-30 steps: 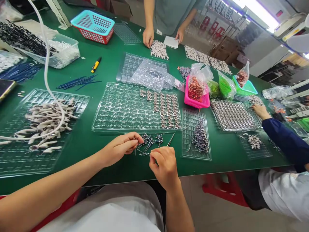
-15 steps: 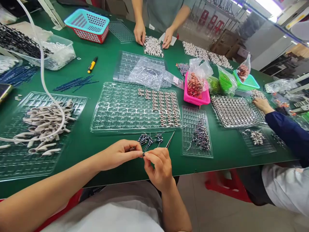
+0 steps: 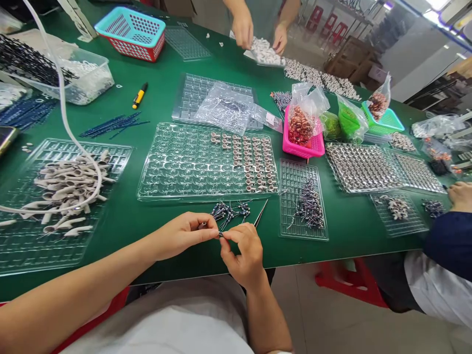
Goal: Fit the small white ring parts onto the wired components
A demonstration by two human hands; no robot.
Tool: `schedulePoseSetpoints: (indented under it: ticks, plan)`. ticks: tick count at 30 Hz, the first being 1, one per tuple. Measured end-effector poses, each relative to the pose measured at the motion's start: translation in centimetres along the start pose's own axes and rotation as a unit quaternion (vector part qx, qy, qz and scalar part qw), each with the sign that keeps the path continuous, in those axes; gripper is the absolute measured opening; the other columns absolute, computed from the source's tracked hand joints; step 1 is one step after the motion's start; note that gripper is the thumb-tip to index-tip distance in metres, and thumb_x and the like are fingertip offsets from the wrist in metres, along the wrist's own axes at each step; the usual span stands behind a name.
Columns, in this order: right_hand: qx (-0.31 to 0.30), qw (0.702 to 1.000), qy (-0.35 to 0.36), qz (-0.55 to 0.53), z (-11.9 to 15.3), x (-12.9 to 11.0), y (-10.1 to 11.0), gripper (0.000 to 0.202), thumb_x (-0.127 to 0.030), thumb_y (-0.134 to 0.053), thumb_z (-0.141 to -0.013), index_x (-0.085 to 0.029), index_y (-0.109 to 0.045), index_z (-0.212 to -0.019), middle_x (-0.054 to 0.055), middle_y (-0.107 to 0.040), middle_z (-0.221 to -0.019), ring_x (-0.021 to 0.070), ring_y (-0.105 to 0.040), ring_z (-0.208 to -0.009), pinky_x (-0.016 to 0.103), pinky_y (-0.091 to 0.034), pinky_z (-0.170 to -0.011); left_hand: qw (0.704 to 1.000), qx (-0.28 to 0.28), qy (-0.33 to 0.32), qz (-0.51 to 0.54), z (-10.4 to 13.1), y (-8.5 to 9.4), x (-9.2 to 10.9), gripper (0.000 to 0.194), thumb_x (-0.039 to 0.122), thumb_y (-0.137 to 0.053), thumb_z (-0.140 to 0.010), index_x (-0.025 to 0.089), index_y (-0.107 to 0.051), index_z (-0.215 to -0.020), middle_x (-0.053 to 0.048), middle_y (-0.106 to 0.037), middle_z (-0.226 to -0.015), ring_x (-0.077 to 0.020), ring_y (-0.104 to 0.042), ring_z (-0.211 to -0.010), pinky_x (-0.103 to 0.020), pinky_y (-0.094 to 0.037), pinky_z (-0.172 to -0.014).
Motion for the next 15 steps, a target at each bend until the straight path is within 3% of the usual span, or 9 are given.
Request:
schedulePoseSetpoints:
  ticks: [7, 15]
  plan:
    - [0.010, 0.999, 0.034, 0.040, 0.4, -0.3, 0.2, 0.034, -0.005, -0.062, -0.085, -0.025, -0.057, -0.111, 0.003, -0.067, -0.088, 0.0168, -0.062, -0.079, 0.037, -0.051, -0.071, 0.998, -0.005, 0.039, 0.045, 0.0, 0.0, -0.5, 0.029, 0.044, -0.061, -0.083, 0.016, -0.059, -0.074, 0.005, -0.041, -0.062, -0.0100, -0.033, -0.055, -0.023, -0.026, -0.050]
    - [0.022, 0.999, 0.020, 0.046, 0.3, -0.2, 0.2, 0.028, -0.008, -0.061, -0.086, -0.025, -0.057, -0.108, 0.003, -0.068, -0.087, 0.0178, -0.064, -0.080, 0.038, -0.052, -0.072, 0.971, -0.029, 0.074, 0.226, -0.2, -0.7, -1.2, 0.028, 0.040, -0.069, -0.076, 0.017, -0.053, -0.073, 0.008, -0.032, -0.057, -0.0070, -0.022, -0.051, -0.023, -0.014, -0.048]
Point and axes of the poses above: each hand's wrist, its own z-axis away from the middle knuckle, its own y-axis out of the back of the hand, x = y × z, the point moved 6 cm from there along -z, towards the middle knuckle
